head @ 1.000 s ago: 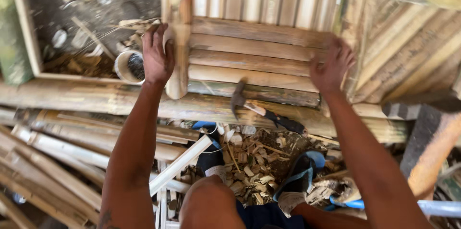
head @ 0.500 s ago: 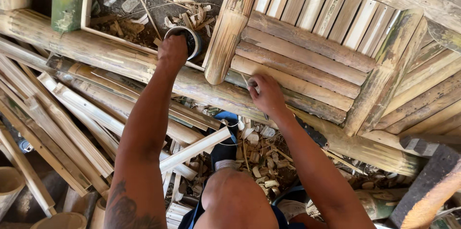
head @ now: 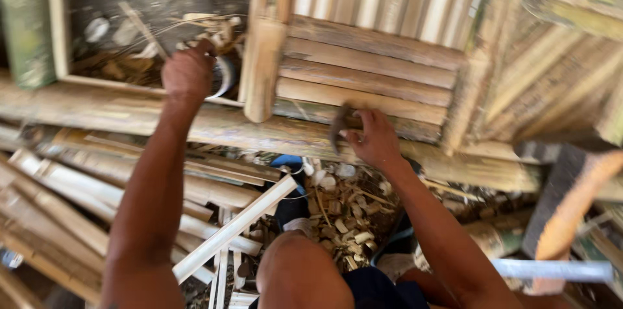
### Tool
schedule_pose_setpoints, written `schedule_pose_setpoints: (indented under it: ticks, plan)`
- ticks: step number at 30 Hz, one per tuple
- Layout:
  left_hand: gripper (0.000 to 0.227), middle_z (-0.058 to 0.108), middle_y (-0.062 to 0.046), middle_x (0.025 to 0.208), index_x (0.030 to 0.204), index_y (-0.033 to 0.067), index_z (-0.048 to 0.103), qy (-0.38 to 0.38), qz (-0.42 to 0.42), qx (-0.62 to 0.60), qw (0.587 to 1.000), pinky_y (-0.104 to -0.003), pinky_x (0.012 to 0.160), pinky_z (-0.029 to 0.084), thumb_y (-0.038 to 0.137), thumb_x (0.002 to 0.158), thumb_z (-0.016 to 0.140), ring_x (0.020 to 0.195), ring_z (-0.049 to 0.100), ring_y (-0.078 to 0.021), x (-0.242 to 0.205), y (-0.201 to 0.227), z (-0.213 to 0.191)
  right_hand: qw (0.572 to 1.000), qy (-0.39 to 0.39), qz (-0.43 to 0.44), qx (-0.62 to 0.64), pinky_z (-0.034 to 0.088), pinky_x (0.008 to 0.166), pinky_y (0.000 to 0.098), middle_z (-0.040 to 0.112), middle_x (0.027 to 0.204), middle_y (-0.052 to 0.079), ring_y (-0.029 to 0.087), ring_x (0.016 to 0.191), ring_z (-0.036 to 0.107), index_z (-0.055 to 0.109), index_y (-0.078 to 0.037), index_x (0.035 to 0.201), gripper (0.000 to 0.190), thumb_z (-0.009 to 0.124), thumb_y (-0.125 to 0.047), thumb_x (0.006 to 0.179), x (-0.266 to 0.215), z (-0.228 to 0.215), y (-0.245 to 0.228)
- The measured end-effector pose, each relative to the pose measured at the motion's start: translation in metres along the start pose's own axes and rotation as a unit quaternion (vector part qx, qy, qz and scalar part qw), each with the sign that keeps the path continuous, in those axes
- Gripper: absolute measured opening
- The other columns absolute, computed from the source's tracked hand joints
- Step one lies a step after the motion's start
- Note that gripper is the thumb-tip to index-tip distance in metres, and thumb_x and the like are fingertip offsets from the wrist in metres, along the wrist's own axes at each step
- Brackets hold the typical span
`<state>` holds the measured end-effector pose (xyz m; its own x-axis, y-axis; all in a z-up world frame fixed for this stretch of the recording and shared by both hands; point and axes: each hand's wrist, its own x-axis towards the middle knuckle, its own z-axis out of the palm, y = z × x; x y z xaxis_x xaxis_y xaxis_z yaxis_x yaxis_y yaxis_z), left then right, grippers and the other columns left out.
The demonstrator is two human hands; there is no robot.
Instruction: The person assembles a bamboo structure by placing bamboo slats into a frame and securing them with nails using a hammer. They repeatedly pick up slats, position them, and hammer nails to fasten them in place.
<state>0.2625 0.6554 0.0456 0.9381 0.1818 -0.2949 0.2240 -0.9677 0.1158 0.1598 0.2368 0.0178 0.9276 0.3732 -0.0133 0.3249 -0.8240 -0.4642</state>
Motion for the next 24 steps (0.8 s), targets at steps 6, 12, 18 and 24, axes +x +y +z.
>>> schedule_pose_setpoints:
  ticks: [6, 12, 18, 24]
  plan:
    - [0.010, 0.076, -0.013, 0.095, 0.101, 0.0040, 0.075, 0.141, 0.371, -0.361, 0.844, -0.036, 0.074, 0.060, 0.001, 0.092, 0.078, 0.083, 0.075, -0.0249, 0.030, 0.159, -0.028, 0.994, -0.110, 0.023, 0.010, 0.053, 0.073, 0.0497, 0.062, 0.107, 0.014, 0.036, 0.095, 0.064, 0.058, -0.008, 0.109, 0.045, 0.074, -0.043, 0.087, -0.034, -0.022, 0.036]
    - [0.010, 0.070, -0.014, 0.094, 0.096, 0.0048, 0.066, 0.109, 0.428, -0.380, 0.813, -0.039, 0.075, 0.061, -0.001, 0.091, 0.073, 0.083, 0.072, -0.0271, 0.046, 0.370, 0.050, 0.989, -0.044, 0.128, 0.059, 0.053, 0.057, 0.0503, 0.065, 0.085, 0.017, 0.037, 0.067, 0.066, 0.054, -0.004, 0.118, 0.031, 0.064, -0.027, 0.100, -0.069, -0.038, 0.073]
    - [0.012, 0.072, -0.009, 0.102, 0.105, 0.0119, 0.066, 0.011, 0.337, -0.377, 0.863, -0.046, 0.088, 0.052, 0.014, 0.095, 0.072, 0.095, 0.071, -0.0306, 0.028, 0.478, 0.112, 0.970, 0.167, 0.168, 0.053, 0.056, 0.040, 0.0303, 0.065, 0.072, 0.016, 0.022, 0.051, 0.065, 0.048, 0.003, 0.119, 0.021, 0.057, -0.008, 0.105, -0.064, -0.117, 0.142]
    - [0.019, 0.059, -0.006, 0.122, 0.104, 0.0202, 0.073, 0.017, 0.289, -0.266, 0.919, -0.050, 0.099, 0.040, 0.024, 0.086, 0.077, 0.118, 0.053, -0.0275, 0.012, 0.498, 0.128, 0.969, 0.139, 0.204, 0.001, 0.051, 0.049, 0.0501, 0.065, 0.077, 0.019, 0.031, 0.056, 0.063, 0.028, 0.000, 0.159, 0.058, 0.052, 0.001, 0.106, -0.063, -0.164, 0.155]
